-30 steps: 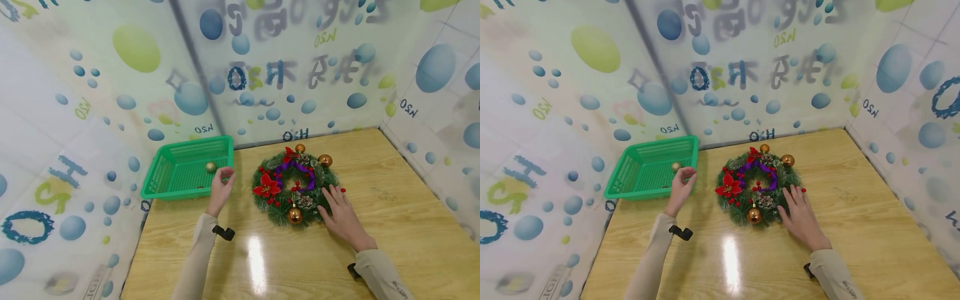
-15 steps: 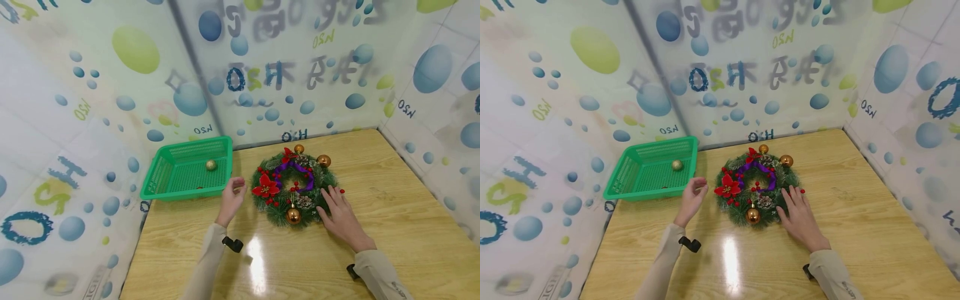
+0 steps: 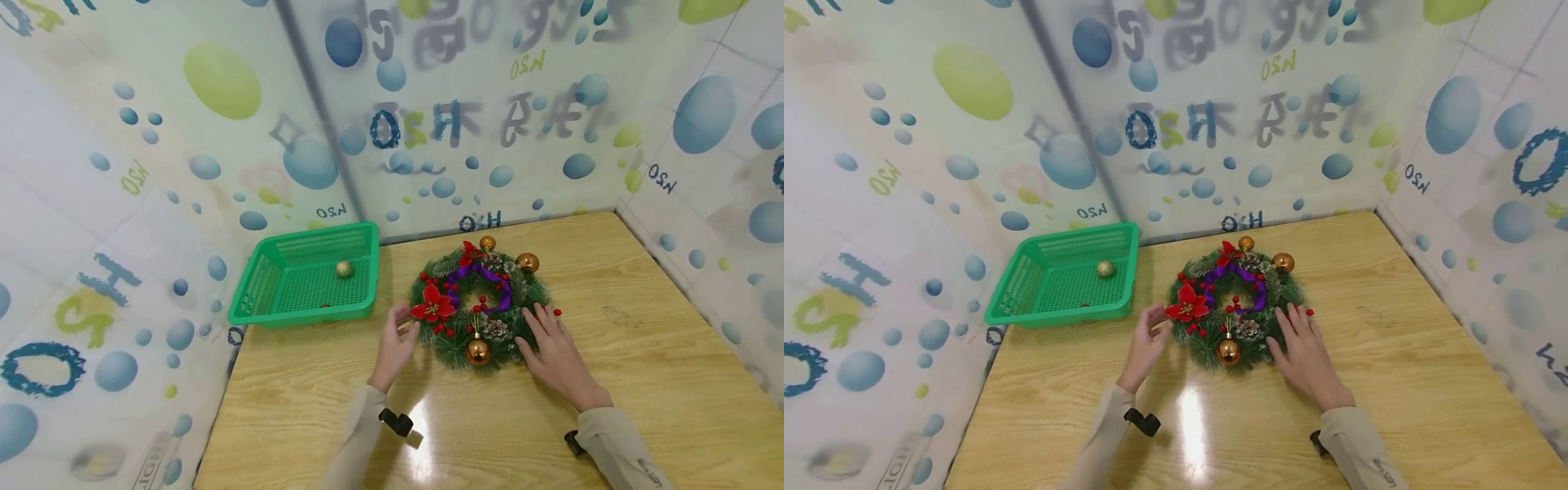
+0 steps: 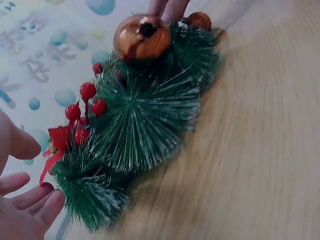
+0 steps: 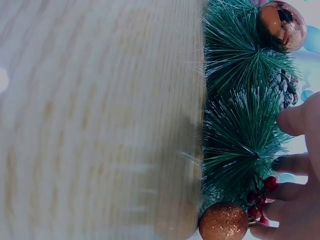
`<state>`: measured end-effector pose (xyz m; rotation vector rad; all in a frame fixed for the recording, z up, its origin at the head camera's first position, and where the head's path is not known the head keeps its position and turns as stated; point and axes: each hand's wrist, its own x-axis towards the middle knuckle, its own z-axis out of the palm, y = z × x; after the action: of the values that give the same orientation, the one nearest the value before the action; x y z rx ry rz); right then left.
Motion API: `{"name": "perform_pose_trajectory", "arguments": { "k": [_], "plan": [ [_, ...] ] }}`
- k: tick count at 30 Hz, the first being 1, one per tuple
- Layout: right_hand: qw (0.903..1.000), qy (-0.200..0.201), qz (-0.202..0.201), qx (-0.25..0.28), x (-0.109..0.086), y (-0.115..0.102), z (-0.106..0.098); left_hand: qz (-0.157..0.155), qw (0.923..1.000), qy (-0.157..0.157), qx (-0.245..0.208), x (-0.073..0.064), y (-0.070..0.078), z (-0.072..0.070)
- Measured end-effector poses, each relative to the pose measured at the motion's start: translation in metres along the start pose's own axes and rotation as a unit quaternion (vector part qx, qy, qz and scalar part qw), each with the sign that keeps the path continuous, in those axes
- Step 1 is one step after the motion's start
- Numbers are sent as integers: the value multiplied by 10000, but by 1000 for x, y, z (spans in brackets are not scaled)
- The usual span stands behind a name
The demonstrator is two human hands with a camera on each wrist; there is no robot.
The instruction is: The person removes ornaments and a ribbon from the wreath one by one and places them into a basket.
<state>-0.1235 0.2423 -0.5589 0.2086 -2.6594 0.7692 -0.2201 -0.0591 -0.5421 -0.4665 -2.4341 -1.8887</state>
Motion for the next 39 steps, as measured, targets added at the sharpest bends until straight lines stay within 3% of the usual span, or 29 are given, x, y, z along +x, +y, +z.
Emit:
{"name": "perform_pose_trajectory", "arguments": {
  "k": [12, 21, 28, 34, 39],
  "plan": [
    [10000, -57, -6, -48, 3, 0, 1, -199, 9987, -120, -452, -21, -7, 17],
    [9999, 3, -155, 53, 13, 0, -5, 55, 9997, -158, 155, -37, -10, 28],
    [9994, 157, -101, 276, 25, 8, -19, -64, 9997, -233, 105, -43, -11, 30],
    [9994, -257, -32, 211, 34, 16, -26, 52, 10000, -55, 43, -44, -11, 33],
    [9975, -706, 75, -58, 40, 19, -28, 166, 9996, -116, 188, -44, -14, 36]
  ]
}}
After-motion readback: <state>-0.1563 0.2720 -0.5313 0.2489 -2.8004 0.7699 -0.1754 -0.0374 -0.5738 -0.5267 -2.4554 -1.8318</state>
